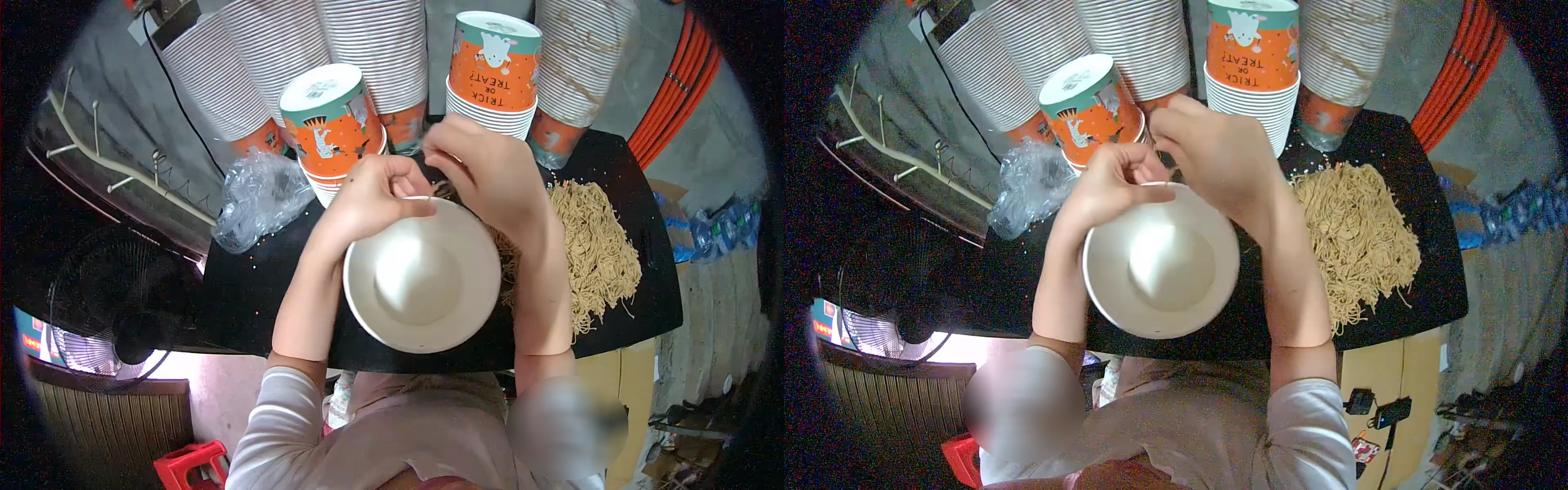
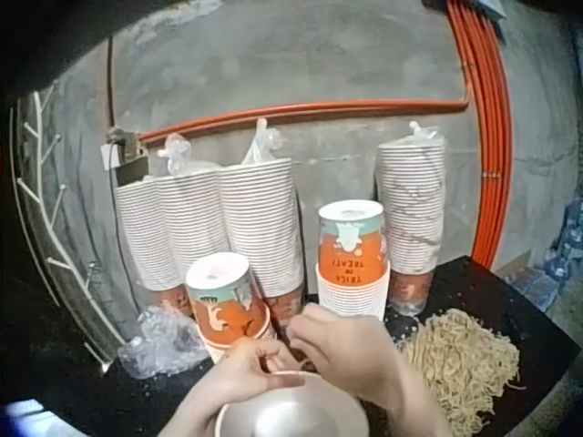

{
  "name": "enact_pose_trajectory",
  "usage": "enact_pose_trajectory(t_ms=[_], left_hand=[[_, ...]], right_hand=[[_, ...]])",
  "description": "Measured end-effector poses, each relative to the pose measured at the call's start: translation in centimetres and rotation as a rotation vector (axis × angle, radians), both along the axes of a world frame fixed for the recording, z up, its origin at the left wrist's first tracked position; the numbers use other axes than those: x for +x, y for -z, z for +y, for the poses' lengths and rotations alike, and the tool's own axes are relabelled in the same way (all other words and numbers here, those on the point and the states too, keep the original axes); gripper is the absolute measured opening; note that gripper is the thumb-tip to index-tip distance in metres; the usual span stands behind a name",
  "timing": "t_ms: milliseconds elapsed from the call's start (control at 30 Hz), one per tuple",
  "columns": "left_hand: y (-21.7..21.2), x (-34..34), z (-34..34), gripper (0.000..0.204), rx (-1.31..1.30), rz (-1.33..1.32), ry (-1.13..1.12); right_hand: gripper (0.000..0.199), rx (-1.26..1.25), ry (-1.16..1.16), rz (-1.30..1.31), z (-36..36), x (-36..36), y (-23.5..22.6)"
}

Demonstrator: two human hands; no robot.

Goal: Attaching decorative strings/handles to paper buckets for packaging assembly.

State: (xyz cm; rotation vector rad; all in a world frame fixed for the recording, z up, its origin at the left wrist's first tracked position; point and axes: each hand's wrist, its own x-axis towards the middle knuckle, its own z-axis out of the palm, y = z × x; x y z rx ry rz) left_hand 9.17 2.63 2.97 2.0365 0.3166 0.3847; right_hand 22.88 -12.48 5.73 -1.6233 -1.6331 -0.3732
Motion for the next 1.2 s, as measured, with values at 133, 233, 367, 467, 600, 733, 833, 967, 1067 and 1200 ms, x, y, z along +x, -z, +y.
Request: enact_pose_trajectory(t_ms=[133, 233, 367, 467, 600, 733, 833, 967, 1067, 1200], left_hand=[[-1.0, -0.2, -0.6, 0.017, 0.021, 0.074, -0.010], [-0.7, -0.2, -0.1, 0.017, 0.004, 0.067, 0.014], [-0.8, -0.4, 0.2, 0.016, -0.093, 0.070, 0.091], [-1.1, -0.5, 0.3, 0.015, -0.121, 0.077, 0.131], [-1.0, -0.8, 0.4, 0.016, -0.208, 0.045, 0.177], [-1.4, -1.0, 0.4, 0.017, -0.288, 0.033, 0.228], [-1.2, -1.0, 0.6, 0.018, -0.296, 0.006, 0.239], [-1.5, -1.3, 0.8, 0.018, -0.322, 0.026, 0.265], [-1.5, -1.4, 0.9, 0.018, -0.328, 0.012, 0.284], [-1.6, -1.5, 0.9, 0.018, -0.346, 0.003, 0.297]], right_hand=[[0.012, -0.102, 0.022, 0.064, -1.5, 0.6, -0.6], [0.013, -0.141, 0.000, 0.101, -2.1, 0.7, -1.3], [0.019, -0.103, -0.075, 0.031, -1.9, 0.7, -0.6], [0.019, -0.133, -0.091, -0.003, -1.6, 0.8, -0.4], [0.014, -0.129, -0.149, 0.047, -1.8, 0.2, -1.1], [0.023, -0.123, -0.153, 0.015, -2.0, 0.0, -1.2], [0.024, -0.136, -0.164, 0.027, -1.7, 0.2, -0.8], [0.016, -0.149, -0.154, 0.059, -1.7, 0.0, -1.3], [0.022, -0.133, -0.170, 0.080, -1.8, 0.0, -1.4], [0.021, -0.133, -0.179, 0.077, -2.0, -0.2, -1.5]])
